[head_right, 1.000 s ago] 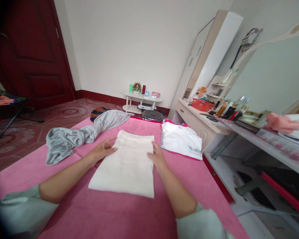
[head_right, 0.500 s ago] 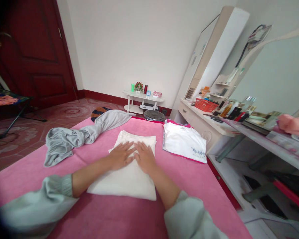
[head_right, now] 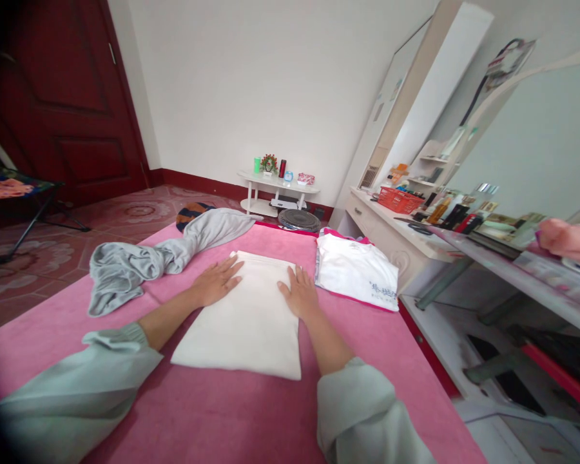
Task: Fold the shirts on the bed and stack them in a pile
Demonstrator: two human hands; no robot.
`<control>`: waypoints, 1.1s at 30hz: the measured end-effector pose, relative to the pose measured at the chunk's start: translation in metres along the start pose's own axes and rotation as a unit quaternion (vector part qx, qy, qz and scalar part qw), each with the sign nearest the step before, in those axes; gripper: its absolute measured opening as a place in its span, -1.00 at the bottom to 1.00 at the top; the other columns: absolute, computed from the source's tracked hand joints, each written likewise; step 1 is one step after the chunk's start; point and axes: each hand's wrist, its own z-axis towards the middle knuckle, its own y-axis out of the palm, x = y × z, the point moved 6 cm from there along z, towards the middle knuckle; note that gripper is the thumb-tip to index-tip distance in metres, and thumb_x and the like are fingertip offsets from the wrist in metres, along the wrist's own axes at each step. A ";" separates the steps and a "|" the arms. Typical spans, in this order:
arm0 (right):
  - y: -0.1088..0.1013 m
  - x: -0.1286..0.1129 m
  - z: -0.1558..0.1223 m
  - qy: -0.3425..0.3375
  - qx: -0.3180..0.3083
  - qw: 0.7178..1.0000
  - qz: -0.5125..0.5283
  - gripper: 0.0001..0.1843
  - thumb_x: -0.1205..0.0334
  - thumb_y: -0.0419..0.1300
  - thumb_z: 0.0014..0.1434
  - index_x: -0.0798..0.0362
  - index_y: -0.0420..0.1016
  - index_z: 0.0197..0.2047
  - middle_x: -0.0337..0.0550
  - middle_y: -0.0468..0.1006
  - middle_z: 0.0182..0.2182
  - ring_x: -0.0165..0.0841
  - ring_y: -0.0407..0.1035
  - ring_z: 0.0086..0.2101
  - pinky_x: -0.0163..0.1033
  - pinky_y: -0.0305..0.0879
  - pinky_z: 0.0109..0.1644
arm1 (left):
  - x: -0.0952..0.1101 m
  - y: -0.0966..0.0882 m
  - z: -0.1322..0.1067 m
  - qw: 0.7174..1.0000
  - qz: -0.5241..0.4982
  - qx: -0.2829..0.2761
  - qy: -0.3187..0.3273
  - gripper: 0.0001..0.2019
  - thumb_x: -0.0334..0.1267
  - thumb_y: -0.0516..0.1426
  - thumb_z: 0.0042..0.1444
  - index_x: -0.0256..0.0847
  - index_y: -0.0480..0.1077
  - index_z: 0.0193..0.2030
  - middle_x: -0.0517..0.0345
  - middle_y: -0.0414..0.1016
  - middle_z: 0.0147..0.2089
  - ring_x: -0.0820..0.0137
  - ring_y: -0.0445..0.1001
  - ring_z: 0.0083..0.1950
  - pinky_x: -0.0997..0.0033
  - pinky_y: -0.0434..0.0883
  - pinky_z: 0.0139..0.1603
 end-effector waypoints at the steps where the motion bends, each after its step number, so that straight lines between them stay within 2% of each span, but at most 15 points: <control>1: 0.000 0.002 -0.010 -0.004 -0.006 1.000 0.000 -0.28 -0.19 -0.28 0.29 0.04 -0.14 0.38 -0.07 -0.23 0.37 -0.19 -0.30 0.32 -0.04 -0.27 0.32 | -0.002 -0.002 -0.008 1.000 0.001 0.001 -0.005 -0.39 0.09 -0.26 0.28 -0.13 -0.07 0.38 0.03 -0.22 0.44 0.23 -0.21 0.43 0.07 -0.14 0.35; 4: -0.005 0.005 -0.042 -0.014 -0.009 1.000 -0.009 -0.31 -0.13 -0.28 0.32 0.10 -0.11 0.37 -0.03 -0.16 0.36 -0.20 -0.27 0.32 -0.03 -0.25 0.32 | -0.005 -0.006 -0.033 1.000 0.002 0.003 -0.017 -0.41 0.05 -0.25 0.29 -0.19 -0.04 0.37 0.00 -0.11 0.42 0.24 -0.16 0.42 0.08 -0.15 0.35; 7: -0.022 0.000 -0.074 -0.019 -0.002 1.000 -0.023 -0.37 -0.03 -0.21 0.33 0.14 0.00 0.34 0.05 0.01 0.32 -0.17 -0.13 0.29 -0.02 -0.14 0.28 | -0.005 -0.011 -0.059 1.000 0.002 0.004 -0.015 -0.43 0.00 -0.23 0.30 -0.20 0.00 0.36 0.01 -0.06 0.41 0.24 -0.14 0.42 0.08 -0.13 0.35; 10: -0.050 -0.014 -0.100 -0.023 -0.002 0.999 -0.045 -0.55 0.15 -0.10 0.29 0.16 0.37 0.13 0.12 0.33 0.15 -0.10 0.18 0.15 0.05 -0.02 0.21 | -0.005 -0.015 -0.081 1.000 -0.001 0.001 -0.002 -0.46 -0.04 -0.21 0.30 -0.17 0.01 0.36 0.04 -0.06 0.41 0.26 -0.12 0.42 0.07 -0.09 0.34; 13: -0.077 -0.043 -0.127 -0.051 0.037 0.997 -0.039 -0.65 0.31 -0.05 0.22 0.10 0.52 -0.08 0.03 0.46 0.03 -0.14 0.29 0.04 0.05 -0.03 0.21 | -0.007 -0.019 -0.097 0.999 -0.031 0.026 0.022 -0.50 -0.08 -0.16 0.28 -0.13 0.09 0.33 0.10 0.02 0.38 0.29 -0.03 0.39 0.10 -0.05 0.35; 15: -0.082 -0.075 -0.147 -0.121 0.062 0.991 -0.001 -0.65 0.34 0.00 0.17 0.03 0.48 -0.03 -0.07 0.43 0.06 -0.22 0.26 0.06 -0.04 -0.06 0.24 | -0.009 -0.024 -0.102 0.994 -0.077 0.065 0.036 -0.53 -0.10 -0.11 0.26 -0.13 0.22 0.27 0.11 0.14 0.34 0.29 0.08 0.35 0.16 0.01 0.34; 17: -0.073 -0.107 -0.165 -0.191 0.052 0.980 0.034 -0.57 0.33 0.06 0.12 -0.01 0.40 0.08 -0.11 0.38 0.12 -0.25 0.22 0.10 -0.08 -0.09 0.27 | -0.011 -0.028 -0.105 0.988 -0.115 0.097 0.043 -0.56 -0.12 -0.06 0.22 -0.15 0.31 0.20 0.10 0.26 0.28 0.27 0.18 0.31 0.19 0.07 0.32; 19: -0.056 -0.130 -0.175 -0.215 0.027 0.975 0.038 -0.44 0.30 0.11 0.09 0.00 0.27 0.20 -0.06 0.27 0.21 -0.19 0.13 0.18 -0.05 -0.09 0.28 | -0.012 -0.031 -0.105 0.984 -0.133 0.109 0.043 -0.58 -0.15 -0.02 0.19 -0.15 0.36 0.16 0.10 0.31 0.25 0.24 0.22 0.28 0.19 0.11 0.31; 22: -0.040 -0.147 -0.172 -0.214 0.017 0.977 0.014 -0.37 0.28 0.11 0.11 0.08 0.17 0.27 0.06 0.15 0.26 -0.13 0.04 0.23 -0.08 0.03 0.23 | -0.013 -0.037 -0.106 0.976 -0.170 0.126 0.045 -0.62 -0.22 0.02 0.15 -0.16 0.43 0.09 0.10 0.39 0.18 0.25 0.30 0.22 0.23 0.18 0.27; 24: -0.039 -0.150 -0.159 -0.213 0.009 0.977 -0.001 -0.50 0.30 0.06 0.16 0.09 0.28 0.19 0.07 0.33 0.16 -0.15 0.21 0.14 -0.13 0.14 0.14 | -0.016 -0.040 -0.107 0.970 -0.198 0.139 0.039 -0.64 -0.26 0.01 0.14 -0.19 0.45 0.04 0.07 0.45 0.12 0.27 0.38 0.15 0.28 0.26 0.22; 26: -0.047 -0.148 -0.141 -0.195 0.002 0.981 0.002 -0.66 0.28 0.01 0.21 0.08 0.42 0.02 0.03 0.54 -0.08 -0.18 0.40 -0.06 -0.19 0.24 -0.02 | -0.020 -0.042 -0.107 0.962 -0.225 0.153 0.027 -0.64 -0.28 0.00 0.13 -0.22 0.45 0.03 0.05 0.49 0.06 0.28 0.43 0.08 0.30 0.31 0.16; 28: -0.066 -0.145 -0.120 -0.168 0.017 0.984 0.047 -0.73 0.25 -0.02 0.23 0.06 0.49 -0.16 -0.07 0.60 -0.31 -0.24 0.46 -0.25 -0.25 0.26 -0.16 | -0.025 -0.041 -0.106 0.954 -0.249 0.167 0.012 -0.63 -0.28 0.01 0.12 -0.24 0.43 0.05 0.03 0.49 0.06 0.27 0.44 0.07 0.28 0.32 0.15; 30: -0.094 -0.145 -0.100 -0.155 0.058 0.975 0.149 -0.74 0.21 -0.01 0.22 0.08 0.49 -0.29 -0.11 0.59 -0.38 -0.28 0.45 -0.31 -0.28 0.26 -0.23 | -0.029 -0.040 -0.105 0.945 -0.271 0.181 -0.006 -0.59 -0.27 0.03 0.10 -0.26 0.40 0.09 0.00 0.47 0.09 0.25 0.42 0.10 0.24 0.29 0.18; 33: -0.143 -0.148 -0.076 -0.125 0.106 0.920 0.356 -0.75 0.14 0.05 0.16 0.11 0.47 -0.35 -0.17 0.58 -0.43 -0.30 0.44 -0.39 -0.30 0.28 -0.34 | -0.036 -0.040 -0.105 0.930 -0.307 0.200 -0.035 -0.51 -0.22 0.04 0.09 -0.34 0.31 0.16 -0.07 0.43 0.13 0.22 0.39 0.14 0.19 0.27 0.21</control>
